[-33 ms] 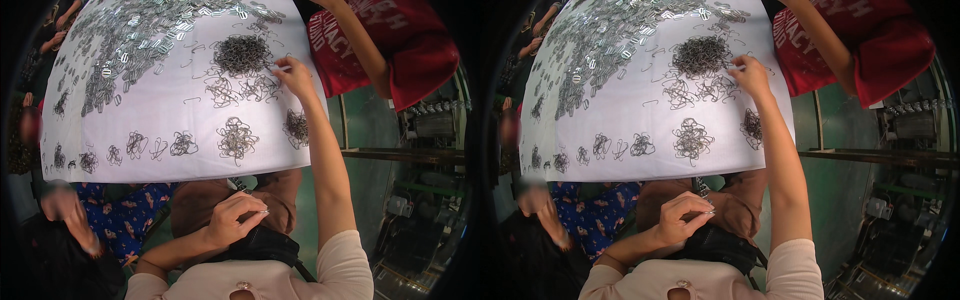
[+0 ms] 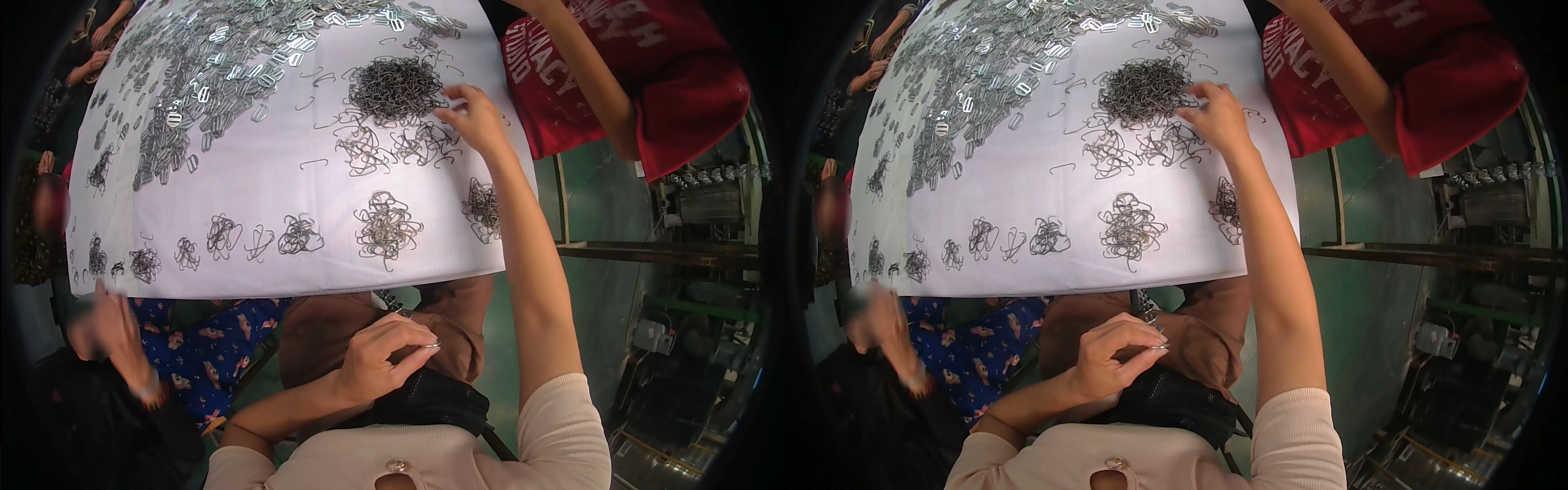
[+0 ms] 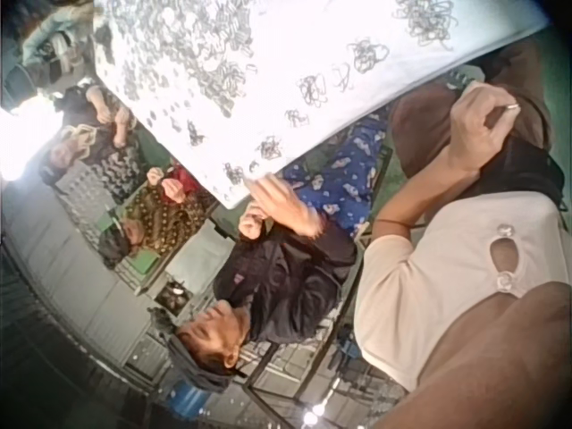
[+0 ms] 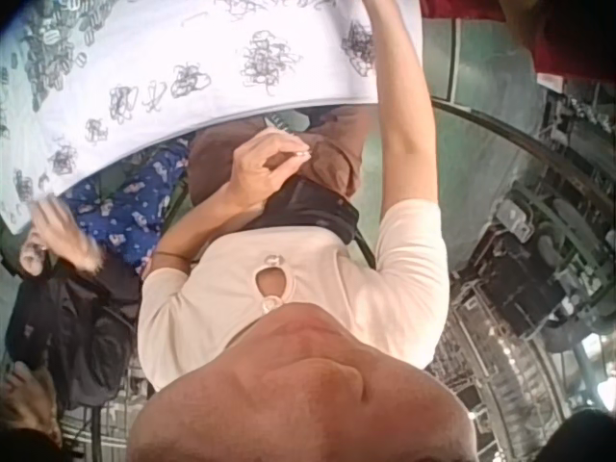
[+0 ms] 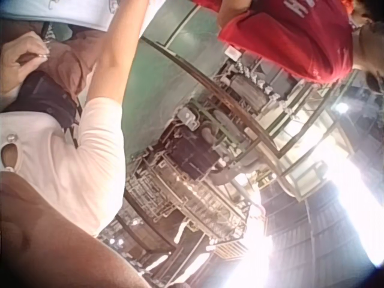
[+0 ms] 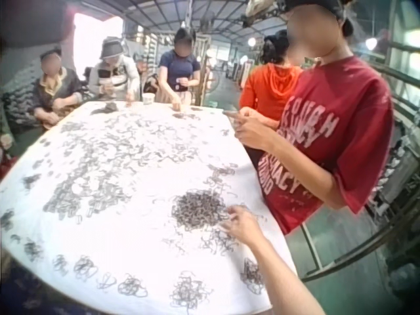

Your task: The person threads wire hooks through metal buckles to assemble a chain, then hangs the completed section on a metal rack.

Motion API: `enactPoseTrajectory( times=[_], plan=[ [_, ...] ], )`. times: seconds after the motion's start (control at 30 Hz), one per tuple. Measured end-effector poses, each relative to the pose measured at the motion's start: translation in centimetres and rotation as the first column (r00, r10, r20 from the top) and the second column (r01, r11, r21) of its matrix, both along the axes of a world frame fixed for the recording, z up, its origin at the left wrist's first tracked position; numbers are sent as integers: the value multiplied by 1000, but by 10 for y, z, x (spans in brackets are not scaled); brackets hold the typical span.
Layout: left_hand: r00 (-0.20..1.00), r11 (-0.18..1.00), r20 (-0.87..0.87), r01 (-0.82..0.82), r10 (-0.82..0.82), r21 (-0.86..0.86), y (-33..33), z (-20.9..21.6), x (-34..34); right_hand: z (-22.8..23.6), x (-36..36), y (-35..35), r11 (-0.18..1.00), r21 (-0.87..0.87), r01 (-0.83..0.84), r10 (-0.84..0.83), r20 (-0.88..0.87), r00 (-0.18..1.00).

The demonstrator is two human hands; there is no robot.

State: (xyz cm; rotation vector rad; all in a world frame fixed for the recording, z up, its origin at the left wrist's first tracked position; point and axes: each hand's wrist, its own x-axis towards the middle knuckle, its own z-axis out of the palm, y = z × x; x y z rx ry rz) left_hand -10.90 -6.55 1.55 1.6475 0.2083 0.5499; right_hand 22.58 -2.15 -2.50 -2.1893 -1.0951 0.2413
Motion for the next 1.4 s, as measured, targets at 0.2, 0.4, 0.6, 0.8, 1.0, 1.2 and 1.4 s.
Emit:
enactPoseTrajectory(
  times=[0.2,0.4,0.6,0.8,1.0,1.2,1.4],
  plan=[
    [1000,1000,2,27,-27,-12,-2,0,-1,-6,-29,71,991,-133,-31,77,357,931],
    [999,999,45,31,-29,-39,-4,-8,-4,14,-1,73,950,-259,-175,249,288,925],
    [999,999,50,19,-18,-27,2,-13,-8,24,3,41,980,80,-183,170,140,975],
    [999,998,40,25,-23,-58,2,-13,-8,34,7,30,989,23,-147,145,61,987],
    [998,999,59,11,-9,-40,2,-15,-8,29,18,28,991,8,-135,125,334,934],
    [999,998,48,9,-6,-64,1,-13,-8,19,-28,41,972,-126,-197,224,259,940],
    [998,999,69,3,0,-47,1,-13,-8,5,-41,75,901,-288,-324,385,191,903]
  ],
)
